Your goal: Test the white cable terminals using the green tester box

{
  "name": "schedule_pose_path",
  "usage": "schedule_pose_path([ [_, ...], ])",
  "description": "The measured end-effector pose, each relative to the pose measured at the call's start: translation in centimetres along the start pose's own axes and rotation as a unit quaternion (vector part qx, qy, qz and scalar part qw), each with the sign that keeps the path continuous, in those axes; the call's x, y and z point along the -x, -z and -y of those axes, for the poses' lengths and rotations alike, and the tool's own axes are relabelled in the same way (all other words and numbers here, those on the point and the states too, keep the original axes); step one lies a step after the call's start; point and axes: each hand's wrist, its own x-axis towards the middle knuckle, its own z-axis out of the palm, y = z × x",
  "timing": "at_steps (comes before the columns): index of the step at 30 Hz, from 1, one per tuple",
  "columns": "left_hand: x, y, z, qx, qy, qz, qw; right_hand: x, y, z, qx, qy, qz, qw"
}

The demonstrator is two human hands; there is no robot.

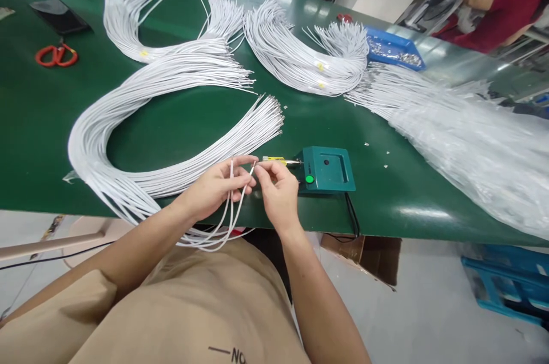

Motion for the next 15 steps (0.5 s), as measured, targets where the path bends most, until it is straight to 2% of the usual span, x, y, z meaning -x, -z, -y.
schedule_pose_path([
  [1,-0.1,0.0,-0.3,0.048,0.040,0.004,0.998,0.1,-0.1,-0.3,0.069,0.056,-0.015,0.996],
  [3,-0.4,0.2,-0.5,0.121,0.106,0.010,0.987,0.2,-0.2,-1.0,0.203,0.149,-0.032,0.967],
  [6,-1.1,0.4,-0.4,0.127,0.116,0.000,0.985,-0.3,0.7,-1.6,0.330,0.220,0.002,0.918],
  [8,-1.6,0.4,0.0,0.061,0.072,-0.019,0.995,-1.2,2.1,-1.5,0.376,0.230,0.023,0.897],
  [11,-2.4,0.1,0.6,-0.051,0.000,-0.040,0.998,-2.9,4.4,-1.2,0.436,0.208,0.027,0.875],
  [15,-3.2,-0.4,1.0,-0.135,-0.022,-0.052,0.989,-4.8,6.0,-1.4,0.499,0.180,0.116,0.840],
])
